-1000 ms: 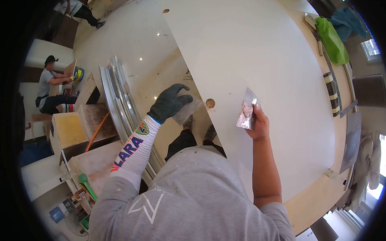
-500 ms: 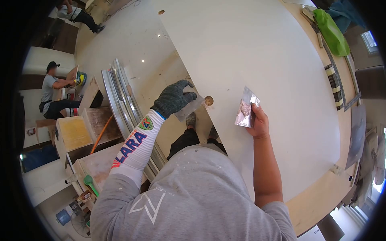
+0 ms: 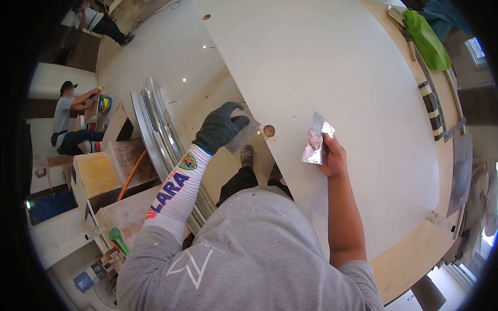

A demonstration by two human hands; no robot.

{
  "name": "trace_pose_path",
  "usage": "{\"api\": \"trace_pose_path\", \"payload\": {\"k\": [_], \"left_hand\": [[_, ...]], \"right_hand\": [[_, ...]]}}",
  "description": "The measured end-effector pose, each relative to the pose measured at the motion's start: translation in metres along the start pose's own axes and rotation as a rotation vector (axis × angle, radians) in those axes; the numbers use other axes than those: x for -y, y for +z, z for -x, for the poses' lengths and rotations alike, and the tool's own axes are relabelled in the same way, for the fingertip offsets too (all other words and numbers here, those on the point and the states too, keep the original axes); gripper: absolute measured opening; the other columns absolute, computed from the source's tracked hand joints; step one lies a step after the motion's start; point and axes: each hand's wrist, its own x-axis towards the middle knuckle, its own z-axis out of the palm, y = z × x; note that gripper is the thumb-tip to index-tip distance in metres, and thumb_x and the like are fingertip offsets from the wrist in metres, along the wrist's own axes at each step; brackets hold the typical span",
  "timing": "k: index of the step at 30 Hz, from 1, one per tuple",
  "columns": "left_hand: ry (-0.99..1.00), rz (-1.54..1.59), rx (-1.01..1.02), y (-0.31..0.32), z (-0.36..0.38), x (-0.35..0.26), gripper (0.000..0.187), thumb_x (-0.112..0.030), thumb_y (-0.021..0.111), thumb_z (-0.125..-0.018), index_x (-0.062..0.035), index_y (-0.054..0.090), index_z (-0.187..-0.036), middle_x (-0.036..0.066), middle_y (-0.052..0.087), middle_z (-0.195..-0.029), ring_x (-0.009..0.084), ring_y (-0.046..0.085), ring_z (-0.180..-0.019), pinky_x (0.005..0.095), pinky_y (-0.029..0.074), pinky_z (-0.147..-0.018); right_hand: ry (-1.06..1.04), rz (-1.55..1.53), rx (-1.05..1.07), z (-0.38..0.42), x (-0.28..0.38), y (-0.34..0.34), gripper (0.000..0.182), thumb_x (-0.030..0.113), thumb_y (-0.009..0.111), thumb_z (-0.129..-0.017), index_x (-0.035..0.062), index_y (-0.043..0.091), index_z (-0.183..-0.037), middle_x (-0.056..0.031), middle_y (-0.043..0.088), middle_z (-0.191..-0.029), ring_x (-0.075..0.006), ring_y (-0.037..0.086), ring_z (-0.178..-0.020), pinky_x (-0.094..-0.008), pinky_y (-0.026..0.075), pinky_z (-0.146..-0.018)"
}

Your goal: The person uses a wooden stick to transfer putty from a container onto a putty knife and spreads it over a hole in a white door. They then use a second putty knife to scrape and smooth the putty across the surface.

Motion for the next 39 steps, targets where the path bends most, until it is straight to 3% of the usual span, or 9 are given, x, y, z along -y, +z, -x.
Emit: {"api": "trace_pose_path", "payload": {"k": [3, 6, 9, 13, 18, 21, 25, 32, 39], "left_hand": [[-0.049, 0.069, -0.071, -0.005, 0.000, -0.008, 0.037, -0.025, 0.074, -0.087, -0.0066, 0.063, -0.117, 0.017, 0.070, -0.101, 0.0288, 0.070, -0.089, 0.0376, 0.055, -0.082], [0.070, 0.289, -0.197, -0.013, 0.007, -0.026, 0.038, -0.015, 0.070, -0.088, -0.0032, 0.060, -0.123, 0.017, 0.068, -0.111, 0.0255, 0.069, -0.093, 0.0364, 0.055, -0.083], [0.270, 0.353, -0.319, -0.021, 0.028, -0.061, 0.029, -0.008, 0.065, -0.089, -0.0008, 0.063, -0.116, 0.017, 0.067, -0.118, 0.0316, 0.065, -0.109, 0.0387, 0.052, -0.094], [0.705, -0.072, -0.223, -0.022, 0.046, -0.090, 0.033, 0.000, 0.065, -0.088, -0.0012, 0.066, -0.121, 0.015, 0.066, -0.107, 0.0290, 0.065, -0.095, 0.0372, 0.055, -0.081], [0.743, -0.322, -0.126, -0.032, 0.045, -0.079, 0.039, 0.001, 0.067, -0.078, -0.0074, 0.069, -0.116, 0.011, 0.066, -0.103, 0.0312, 0.063, -0.098, 0.0442, 0.051, -0.087], [0.710, -0.550, -0.023, -0.044, 0.043, -0.083, 0.040, 0.000, 0.067, -0.076, -0.0100, 0.069, -0.115, 0.009, 0.064, -0.104, 0.0291, 0.061, -0.102, 0.0450, 0.047, -0.092], [0.734, -0.794, 0.046, -0.045, 0.030, -0.104, 0.032, -0.009, 0.066, -0.075, -0.0146, 0.069, -0.107, 0.006, 0.061, -0.101, 0.0268, 0.059, -0.103, 0.0495, 0.040, -0.102], [0.849, -0.910, 0.171, -0.024, 0.000, -0.111, 0.032, -0.011, 0.064, -0.075, -0.0146, 0.069, -0.106, 0.005, 0.060, -0.104, 0.0274, 0.056, -0.108, 0.0519, 0.038, -0.104], [0.804, -0.980, 0.310, -0.019, 0.003, -0.122, 0.035, -0.008, 0.064, -0.074, -0.0127, 0.069, -0.108, 0.008, 0.062, -0.110, 0.0294, 0.056, -0.110, 0.0528, 0.040, -0.103]], "right_hand": [[0.040, 0.005, -0.028, 0.001, 0.004, 0.007, 0.040, 0.020, 0.051, -0.102, 0.0038, 0.048, -0.139, -0.0131, 0.063, -0.126, -0.0262, 0.064, -0.114, -0.0426, 0.053, -0.099], [0.047, 0.024, -0.125, -0.002, -0.004, 0.025, 0.038, 0.018, 0.051, -0.102, 0.0042, 0.048, -0.138, -0.0132, 0.063, -0.127, -0.0261, 0.064, -0.115, -0.0425, 0.052, -0.099], [0.010, -0.047, -0.185, -0.010, -0.022, 0.046, 0.034, 0.017, 0.051, -0.103, 0.0050, 0.049, -0.135, -0.0120, 0.063, -0.124, -0.0252, 0.064, -0.113, -0.0421, 0.053, -0.098], [-0.041, -0.144, -0.293, -0.024, -0.023, 0.087, 0.028, 0.018, 0.053, -0.103, 0.0063, 0.052, -0.128, -0.0084, 0.063, -0.121, -0.0225, 0.064, -0.109, -0.0412, 0.054, -0.095], [-0.103, -0.187, -0.254, -0.024, -0.009, 0.081, 0.028, 0.018, 0.052, -0.103, 0.0060, 0.052, -0.128, -0.0086, 0.063, -0.122, -0.0218, 0.065, -0.109, -0.0413, 0.055, -0.093], [-0.117, -0.212, -0.093, -0.017, 0.002, 0.041, 0.028, 0.018, 0.051, -0.103, 0.0055, 0.052, -0.128, -0.0091, 0.064, -0.121, -0.0221, 0.065, -0.108, -0.0420, 0.055, -0.092], [-0.145, -0.204, -0.087, -0.018, 0.011, 0.003, 0.039, 0.024, 0.050, -0.103, 0.0048, 0.050, -0.137, -0.0090, 0.064, -0.126, -0.0228, 0.064, -0.114, -0.0413, 0.052, -0.100], [-0.152, -0.254, 0.075, -0.017, 0.009, -0.019, 0.033, 0.017, 0.046, -0.104, 0.0006, 0.049, -0.133, -0.0119, 0.062, -0.127, -0.0230, 0.064, -0.115, -0.0399, 0.055, -0.097], [-0.123, -0.264, -0.027, -0.018, 0.002, -0.020, 0.036, 0.020, 0.046, -0.105, 0.0015, 0.046, -0.136, -0.0123, 0.064, -0.125, -0.0238, 0.067, -0.109, -0.0421, 0.057, -0.093]]}}
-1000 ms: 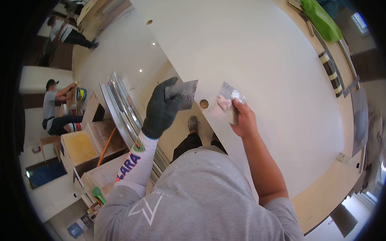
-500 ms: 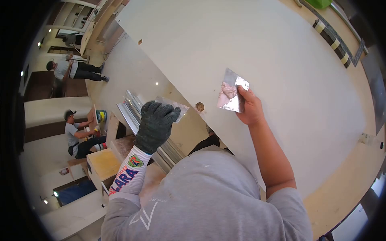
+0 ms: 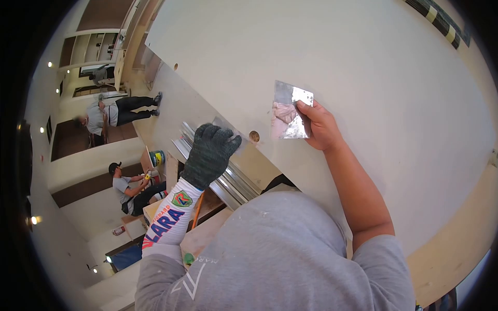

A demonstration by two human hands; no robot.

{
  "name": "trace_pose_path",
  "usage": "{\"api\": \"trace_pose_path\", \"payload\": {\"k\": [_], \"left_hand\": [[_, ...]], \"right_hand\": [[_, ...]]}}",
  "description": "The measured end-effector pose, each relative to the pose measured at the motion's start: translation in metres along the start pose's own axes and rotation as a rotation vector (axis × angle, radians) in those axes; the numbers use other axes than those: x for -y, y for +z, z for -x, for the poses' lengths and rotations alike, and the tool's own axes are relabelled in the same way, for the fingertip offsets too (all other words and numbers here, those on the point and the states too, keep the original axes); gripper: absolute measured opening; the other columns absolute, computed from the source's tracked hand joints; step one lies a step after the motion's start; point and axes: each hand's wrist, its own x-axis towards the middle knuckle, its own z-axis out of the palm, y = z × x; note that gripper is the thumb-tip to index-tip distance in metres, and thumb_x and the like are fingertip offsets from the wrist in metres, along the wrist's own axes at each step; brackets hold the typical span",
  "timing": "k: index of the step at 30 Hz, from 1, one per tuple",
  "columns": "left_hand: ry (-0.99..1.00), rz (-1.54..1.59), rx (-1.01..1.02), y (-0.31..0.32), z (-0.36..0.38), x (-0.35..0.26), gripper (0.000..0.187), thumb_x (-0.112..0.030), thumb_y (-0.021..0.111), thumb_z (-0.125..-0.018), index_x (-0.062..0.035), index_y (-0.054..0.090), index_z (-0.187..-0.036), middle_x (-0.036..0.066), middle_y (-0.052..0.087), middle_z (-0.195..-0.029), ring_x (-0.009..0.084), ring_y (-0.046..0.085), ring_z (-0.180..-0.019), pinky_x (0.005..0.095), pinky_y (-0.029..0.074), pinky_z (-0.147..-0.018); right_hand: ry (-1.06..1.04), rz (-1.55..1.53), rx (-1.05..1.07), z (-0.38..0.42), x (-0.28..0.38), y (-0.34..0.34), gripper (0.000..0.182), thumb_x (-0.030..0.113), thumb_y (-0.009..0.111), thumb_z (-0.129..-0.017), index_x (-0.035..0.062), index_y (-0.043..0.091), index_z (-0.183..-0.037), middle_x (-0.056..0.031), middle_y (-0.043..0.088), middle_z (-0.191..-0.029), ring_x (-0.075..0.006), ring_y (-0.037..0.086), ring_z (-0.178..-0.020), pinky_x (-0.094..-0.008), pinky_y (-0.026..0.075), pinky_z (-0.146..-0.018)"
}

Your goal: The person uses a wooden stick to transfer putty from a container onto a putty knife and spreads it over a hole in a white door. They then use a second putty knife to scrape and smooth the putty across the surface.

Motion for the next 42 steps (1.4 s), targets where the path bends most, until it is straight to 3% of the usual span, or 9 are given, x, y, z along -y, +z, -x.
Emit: {"api": "trace_pose_path", "payload": {"k": [4, 7, 13, 20, 23, 26, 34, 42], "left_hand": [[-0.134, 0.234, -0.014, -0.005, -0.007, -0.004, 0.032, 0.001, 0.064, -0.077, -0.0082, 0.069, -0.107, 0.011, 0.066, -0.105, 0.0311, 0.062, -0.103, 0.0464, 0.048, -0.095], [-0.228, 0.455, -0.232, -0.002, -0.009, -0.003, 0.025, 0.004, 0.065, -0.082, -0.0047, 0.069, -0.105, 0.013, 0.069, -0.099, 0.0310, 0.067, -0.094, 0.0409, 0.054, -0.085], [-0.298, 0.656, -0.187, 0.007, -0.001, 0.002, 0.022, 0.006, 0.066, -0.082, -0.0041, 0.070, -0.100, 0.013, 0.071, -0.099, 0.0293, 0.070, -0.093, 0.0381, 0.056, -0.084], [-0.241, 0.673, -0.166, 0.012, 0.001, 0.002, 0.025, 0.009, 0.065, -0.080, -0.0045, 0.070, -0.100, 0.013, 0.071, -0.100, 0.0302, 0.070, -0.095, 0.0383, 0.056, -0.085], [-0.215, 0.649, -0.153, 0.015, 0.001, 0.001, 0.026, 0.008, 0.065, -0.079, -0.0052, 0.070, -0.101, 0.013, 0.071, -0.100, 0.0311, 0.069, -0.095, 0.0389, 0.056, -0.085], [-0.167, 0.598, -0.161, 0.015, 0.001, 0.001, 0.028, 0.008, 0.066, -0.077, -0.0061, 0.070, -0.101, 0.013, 0.071, -0.101, 0.0321, 0.069, -0.096, 0.0404, 0.056, -0.086], [-0.116, 0.532, -0.111, 0.018, 0.004, -0.002, 0.031, 0.005, 0.068, -0.075, -0.0066, 0.071, -0.104, 0.013, 0.072, -0.104, 0.0329, 0.068, -0.100, 0.0437, 0.053, -0.094], [-0.129, 0.541, -0.116, 0.017, 0.005, -0.011, 0.028, 0.002, 0.067, -0.078, -0.0061, 0.070, -0.105, 0.013, 0.071, -0.103, 0.0327, 0.067, -0.099, 0.0428, 0.054, -0.090]], "right_hand": [[0.003, -0.025, -0.009, -0.003, -0.002, -0.003, 0.030, 0.018, 0.052, -0.103, 0.0026, 0.052, -0.129, -0.0084, 0.064, -0.120, -0.0187, 0.065, -0.107, -0.0372, 0.056, -0.091], [0.019, -0.058, 0.001, 0.000, 0.002, 0.005, 0.028, 0.017, 0.056, -0.102, 0.0034, 0.054, -0.126, -0.0061, 0.065, -0.117, -0.0157, 0.065, -0.105, -0.0340, 0.056, -0.090], [0.018, -0.060, 0.002, -0.001, -0.002, -0.002, 0.027, 0.017, 0.056, -0.102, 0.0038, 0.055, -0.125, -0.0059, 0.065, -0.116, -0.0152, 0.066, -0.102, -0.0332, 0.057, -0.088], [0.015, -0.074, -0.003, 0.001, -0.001, -0.001, 0.025, 0.017, 0.056, -0.103, 0.0041, 0.056, -0.124, -0.0058, 0.066, -0.114, -0.0153, 0.066, -0.104, -0.0344, 0.057, -0.089], [0.000, -0.009, 0.029, 0.000, -0.002, -0.002, 0.037, 0.020, 0.046, -0.106, 0.0013, 0.045, -0.137, -0.0131, 0.061, -0.128, -0.0241, 0.065, -0.114, -0.0421, 0.057, -0.095], [0.015, -0.081, 0.011, 0.004, 0.004, 0.010, 0.024, 0.016, 0.055, -0.102, 0.0038, 0.057, -0.123, -0.0067, 0.067, -0.116, -0.0164, 0.066, -0.106, -0.0357, 0.057, -0.091], [0.018, -0.088, 0.018, 0.005, 0.005, 0.015, 0.024, 0.016, 0.056, -0.102, 0.0037, 0.057, -0.122, -0.0072, 0.067, -0.115, -0.0169, 0.067, -0.105, -0.0367, 0.057, -0.091], [0.021, -0.077, -0.016, 0.002, 0.005, 0.014, 0.023, 0.015, 0.057, -0.101, 0.0041, 0.058, -0.121, -0.0058, 0.067, -0.113, -0.0154, 0.067, -0.102, -0.0353, 0.058, -0.089]]}}
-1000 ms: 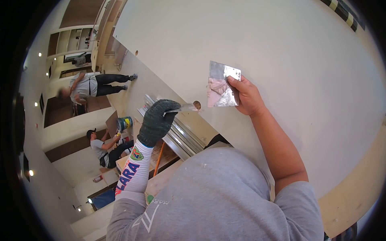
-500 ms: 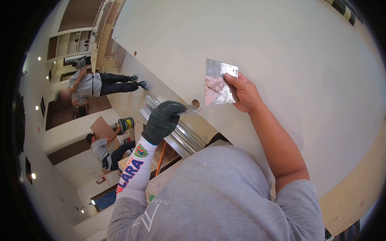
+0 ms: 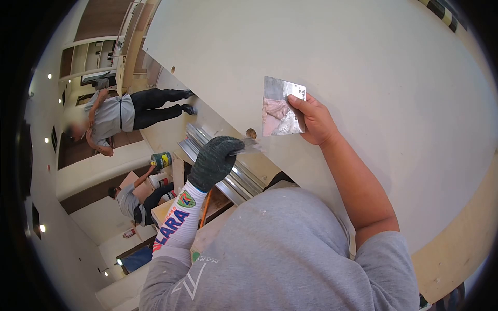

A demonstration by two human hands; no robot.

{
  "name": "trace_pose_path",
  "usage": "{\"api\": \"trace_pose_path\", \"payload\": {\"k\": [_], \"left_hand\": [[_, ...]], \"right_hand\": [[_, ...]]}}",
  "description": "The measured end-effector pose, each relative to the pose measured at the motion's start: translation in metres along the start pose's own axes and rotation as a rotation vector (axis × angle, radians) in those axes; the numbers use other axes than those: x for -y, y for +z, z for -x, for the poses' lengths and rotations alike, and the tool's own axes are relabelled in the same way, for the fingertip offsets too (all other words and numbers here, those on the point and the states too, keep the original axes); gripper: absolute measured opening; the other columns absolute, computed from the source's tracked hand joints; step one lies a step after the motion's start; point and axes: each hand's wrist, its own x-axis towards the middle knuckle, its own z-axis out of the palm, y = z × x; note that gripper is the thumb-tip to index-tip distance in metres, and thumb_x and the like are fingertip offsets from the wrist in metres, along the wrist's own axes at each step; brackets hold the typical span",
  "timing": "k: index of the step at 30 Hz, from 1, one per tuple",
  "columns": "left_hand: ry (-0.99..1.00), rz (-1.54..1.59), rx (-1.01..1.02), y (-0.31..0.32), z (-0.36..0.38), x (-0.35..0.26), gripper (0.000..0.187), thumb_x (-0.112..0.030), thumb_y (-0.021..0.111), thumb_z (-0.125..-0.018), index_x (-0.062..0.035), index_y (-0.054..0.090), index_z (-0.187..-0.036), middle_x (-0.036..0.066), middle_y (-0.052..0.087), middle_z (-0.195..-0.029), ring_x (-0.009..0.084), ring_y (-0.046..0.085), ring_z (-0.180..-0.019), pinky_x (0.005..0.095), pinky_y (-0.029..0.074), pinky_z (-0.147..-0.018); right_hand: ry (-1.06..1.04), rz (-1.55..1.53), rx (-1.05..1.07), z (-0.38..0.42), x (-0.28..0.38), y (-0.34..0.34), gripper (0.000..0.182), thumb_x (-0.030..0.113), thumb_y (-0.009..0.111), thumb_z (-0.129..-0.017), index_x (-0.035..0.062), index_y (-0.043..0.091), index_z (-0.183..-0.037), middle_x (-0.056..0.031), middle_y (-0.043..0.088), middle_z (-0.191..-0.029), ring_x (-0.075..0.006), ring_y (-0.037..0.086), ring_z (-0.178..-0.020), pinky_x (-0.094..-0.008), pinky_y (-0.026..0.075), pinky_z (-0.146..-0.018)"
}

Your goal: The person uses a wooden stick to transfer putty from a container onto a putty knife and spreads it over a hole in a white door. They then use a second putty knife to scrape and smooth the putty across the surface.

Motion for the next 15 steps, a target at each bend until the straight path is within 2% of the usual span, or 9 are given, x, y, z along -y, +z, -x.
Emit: {"api": "trace_pose_path", "payload": {"k": [4, 7, 10, 15], "left_hand": [[-0.021, 0.042, -0.039, 0.004, 0.002, -0.004, 0.025, 0.002, 0.067, -0.080, -0.0046, 0.070, -0.105, 0.014, 0.071, -0.102, 0.0328, 0.068, -0.096, 0.0409, 0.056, -0.086], [-0.140, 0.099, -0.094, 0.003, 0.000, -0.012, 0.021, 0.000, 0.068, -0.084, -0.0039, 0.070, -0.105, 0.015, 0.071, -0.100, 0.0311, 0.069, -0.093, 0.0385, 0.056, -0.084], [-0.351, 0.268, -0.196, 0.008, 0.006, -0.006, 0.017, -0.001, 0.068, -0.087, -0.0036, 0.070, -0.104, 0.014, 0.071, -0.098, 0.0296, 0.070, -0.092, 0.0371, 0.056, -0.083], [-0.224, 0.115, -0.236, 0.007, 0.010, 0.007, 0.018, -0.003, 0.067, -0.087, -0.0051, 0.069, -0.105, 0.014, 0.070, -0.101, 0.0316, 0.069, -0.094, 0.0392, 0.055, -0.085]], "right_hand": [[0.003, 0.008, -0.004, -0.001, 0.000, 0.001, 0.022, 0.014, 0.057, -0.101, 0.0047, 0.058, -0.121, -0.0053, 0.068, -0.112, -0.0149, 0.067, -0.102, -0.0342, 0.058, -0.087], [0.010, 0.004, -0.010, -0.003, -0.001, -0.001, 0.022, 0.013, 0.057, -0.101, 0.0047, 0.058, -0.122, -0.0053, 0.067, -0.112, -0.0152, 0.067, -0.102, -0.0344, 0.059, -0.086], [0.010, 0.006, -0.008, -0.004, -0.001, 0.000, 0.023, 0.013, 0.056, -0.101, 0.0043, 0.057, -0.123, -0.0058, 0.067, -0.113, -0.0157, 0.067, -0.103, -0.0351, 0.059, -0.087], [-0.005, 0.014, 0.013, -0.007, -0.004, -0.006, 0.025, 0.014, 0.055, -0.102, 0.0037, 0.056, -0.125, -0.0073, 0.066, -0.117, -0.0165, 0.067, -0.104, -0.0359, 0.059, -0.088]]}}
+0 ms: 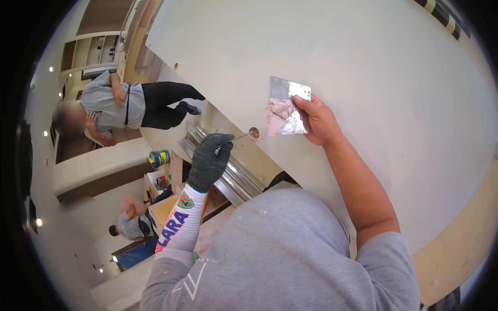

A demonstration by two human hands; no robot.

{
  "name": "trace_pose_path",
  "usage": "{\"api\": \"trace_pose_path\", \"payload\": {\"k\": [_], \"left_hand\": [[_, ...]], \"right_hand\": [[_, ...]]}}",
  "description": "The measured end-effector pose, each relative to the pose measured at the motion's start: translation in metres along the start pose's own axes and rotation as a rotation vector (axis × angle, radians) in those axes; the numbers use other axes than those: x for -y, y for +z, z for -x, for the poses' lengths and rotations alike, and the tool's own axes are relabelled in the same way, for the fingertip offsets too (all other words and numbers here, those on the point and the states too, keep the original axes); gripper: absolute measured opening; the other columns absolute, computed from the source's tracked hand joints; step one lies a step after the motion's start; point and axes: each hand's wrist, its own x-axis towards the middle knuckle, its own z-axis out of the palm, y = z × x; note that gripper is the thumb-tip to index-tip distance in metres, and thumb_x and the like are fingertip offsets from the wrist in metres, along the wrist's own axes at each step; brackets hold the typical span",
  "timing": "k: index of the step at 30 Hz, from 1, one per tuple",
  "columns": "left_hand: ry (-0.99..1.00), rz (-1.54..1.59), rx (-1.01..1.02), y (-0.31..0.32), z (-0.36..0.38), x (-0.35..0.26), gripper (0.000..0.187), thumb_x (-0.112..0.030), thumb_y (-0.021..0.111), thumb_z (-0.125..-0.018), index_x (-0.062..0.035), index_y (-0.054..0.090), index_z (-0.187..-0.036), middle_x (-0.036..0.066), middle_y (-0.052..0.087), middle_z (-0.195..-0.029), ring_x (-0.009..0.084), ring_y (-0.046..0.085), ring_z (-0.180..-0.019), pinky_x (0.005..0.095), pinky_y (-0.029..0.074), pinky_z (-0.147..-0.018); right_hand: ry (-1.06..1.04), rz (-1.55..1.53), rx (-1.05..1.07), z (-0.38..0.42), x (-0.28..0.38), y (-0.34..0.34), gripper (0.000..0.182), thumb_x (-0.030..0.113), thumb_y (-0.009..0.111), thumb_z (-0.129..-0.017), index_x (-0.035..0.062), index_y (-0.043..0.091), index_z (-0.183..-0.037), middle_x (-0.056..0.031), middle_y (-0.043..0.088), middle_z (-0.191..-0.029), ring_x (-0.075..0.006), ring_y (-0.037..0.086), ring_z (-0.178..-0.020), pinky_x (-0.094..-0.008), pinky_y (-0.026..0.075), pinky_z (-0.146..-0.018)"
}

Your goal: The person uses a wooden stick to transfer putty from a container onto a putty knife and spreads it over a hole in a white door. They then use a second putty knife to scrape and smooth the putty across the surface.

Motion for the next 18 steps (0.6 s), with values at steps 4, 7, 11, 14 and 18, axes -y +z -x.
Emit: {"api": "trace_pose_path", "payload": {"k": [4, 7, 11, 14, 18], "left_hand": [[0.092, -0.036, 0.054, 0.000, 0.004, 0.005, 0.019, 0.000, 0.068, -0.084, -0.0043, 0.070, -0.103, 0.013, 0.071, -0.099, 0.0312, 0.069, -0.093, 0.0390, 0.055, -0.085], [0.110, -0.066, 0.067, -0.002, 0.005, 0.001, 0.020, 0.001, 0.066, -0.084, -0.0045, 0.070, -0.103, 0.014, 0.071, -0.100, 0.0316, 0.068, -0.094, 0.0390, 0.055, -0.086], [0.026, 0.061, -0.026, -0.002, 0.006, 0.002, 0.018, -0.001, 0.066, -0.087, -0.0046, 0.069, -0.104, 0.013, 0.071, -0.101, 0.0288, 0.068, -0.095, 0.0372, 0.054, -0.085], [-0.270, 0.288, -0.061, 0.003, 0.017, 0.014, 0.014, -0.005, 0.065, -0.091, -0.0043, 0.068, -0.105, 0.012, 0.069, -0.101, 0.0238, 0.067, -0.093, 0.0326, 0.054, -0.083], [-0.402, 0.561, -0.002, 0.015, 0.044, 0.042, 0.020, -0.008, 0.065, -0.094, -0.0024, 0.067, -0.114, 0.011, 0.068, -0.099, 0.0176, 0.066, -0.092, 0.0302, 0.053, -0.082]], "right_hand": [[0.007, 0.011, 0.002, 0.000, 0.001, 0.001, 0.026, 0.015, 0.055, -0.102, 0.0038, 0.055, -0.126, -0.0074, 0.065, -0.118, -0.0167, 0.066, -0.106, -0.0360, 0.059, -0.088], [0.006, 0.015, -0.004, -0.001, 0.002, 0.006, 0.028, 0.016, 0.055, -0.102, 0.0035, 0.054, -0.128, -0.0074, 0.065, -0.118, -0.0166, 0.065, -0.107, -0.0358, 0.058, -0.090], [0.014, 0.024, -0.009, -0.004, 0.002, 0.008, 0.031, 0.017, 0.055, -0.102, 0.0025, 0.052, -0.129, -0.0078, 0.065, -0.119, -0.0167, 0.065, -0.108, -0.0356, 0.057, -0.092], [-0.006, 0.042, -0.020, -0.005, -0.003, -0.002, 0.032, 0.017, 0.055, -0.102, 0.0019, 0.051, -0.130, -0.0080, 0.064, -0.120, -0.0170, 0.065, -0.108, -0.0367, 0.057, -0.092], [-0.007, 0.054, -0.019, 0.000, 0.000, 0.001, 0.033, 0.016, 0.052, -0.103, 0.0019, 0.049, -0.132, -0.0102, 0.064, -0.123, -0.0203, 0.066, -0.109, -0.0394, 0.057, -0.093]]}}
